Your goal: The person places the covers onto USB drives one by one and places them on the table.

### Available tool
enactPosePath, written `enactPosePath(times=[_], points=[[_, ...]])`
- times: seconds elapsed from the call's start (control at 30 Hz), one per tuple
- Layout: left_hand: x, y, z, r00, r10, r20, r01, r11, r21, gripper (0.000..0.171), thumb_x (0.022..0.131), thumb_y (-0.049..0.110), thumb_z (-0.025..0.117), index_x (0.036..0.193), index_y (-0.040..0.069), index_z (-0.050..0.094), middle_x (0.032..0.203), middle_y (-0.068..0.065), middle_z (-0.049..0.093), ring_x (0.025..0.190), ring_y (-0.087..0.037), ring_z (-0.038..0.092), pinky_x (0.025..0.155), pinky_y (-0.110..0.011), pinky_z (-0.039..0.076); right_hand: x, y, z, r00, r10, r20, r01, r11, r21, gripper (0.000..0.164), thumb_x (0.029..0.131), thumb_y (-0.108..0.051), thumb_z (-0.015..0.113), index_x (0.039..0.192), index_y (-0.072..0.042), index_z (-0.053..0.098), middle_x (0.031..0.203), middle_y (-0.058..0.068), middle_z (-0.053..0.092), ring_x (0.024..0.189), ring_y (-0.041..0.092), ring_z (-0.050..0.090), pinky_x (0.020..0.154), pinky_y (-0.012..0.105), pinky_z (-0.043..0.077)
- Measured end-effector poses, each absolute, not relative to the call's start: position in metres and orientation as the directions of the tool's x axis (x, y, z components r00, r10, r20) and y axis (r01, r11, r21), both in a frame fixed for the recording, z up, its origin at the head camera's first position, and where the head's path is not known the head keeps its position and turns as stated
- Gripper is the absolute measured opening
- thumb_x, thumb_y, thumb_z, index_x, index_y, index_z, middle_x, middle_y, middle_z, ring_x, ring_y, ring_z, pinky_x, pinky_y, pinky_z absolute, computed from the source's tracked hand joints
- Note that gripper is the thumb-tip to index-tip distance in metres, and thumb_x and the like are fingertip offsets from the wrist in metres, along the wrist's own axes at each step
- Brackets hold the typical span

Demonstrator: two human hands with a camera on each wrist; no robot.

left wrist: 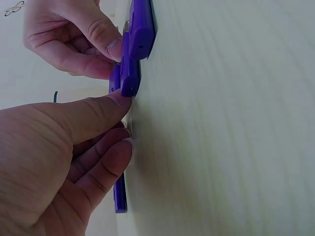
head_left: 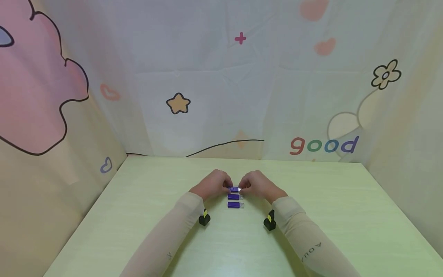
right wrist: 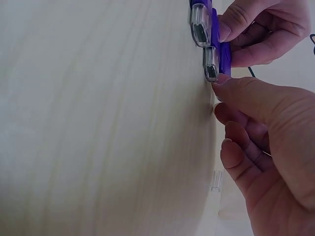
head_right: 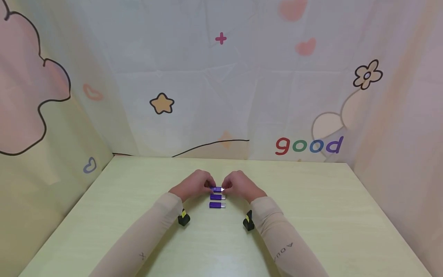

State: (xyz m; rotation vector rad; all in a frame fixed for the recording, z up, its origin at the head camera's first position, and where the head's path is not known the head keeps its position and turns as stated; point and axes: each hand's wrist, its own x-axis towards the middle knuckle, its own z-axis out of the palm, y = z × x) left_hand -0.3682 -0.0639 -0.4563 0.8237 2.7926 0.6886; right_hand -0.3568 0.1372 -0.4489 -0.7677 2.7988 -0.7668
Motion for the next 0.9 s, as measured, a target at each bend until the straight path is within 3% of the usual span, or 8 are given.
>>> enactPosePath(times=[0.9], points=[[-0.3675,-0.0647,-0.453,-0.825,0.565,-0.032,0.498,0.752,0.432,0.012,0.081,0.017,0.074,0.092,0.017,0.075,0.084,0.01,0.068,0.078,-0.005,0.06,0.077,-0.023,0.051,-0.3598,0.1376,-0.4505,-0.852,-0.523,-0.018,-0.449,0.749,-0.487,0.007,0.081,-0.017,0.074,0.088,-0.018,0.075,0.083,-0.007,0.066,0.078,0.011,0.055,0.073,0.028,0.049]])
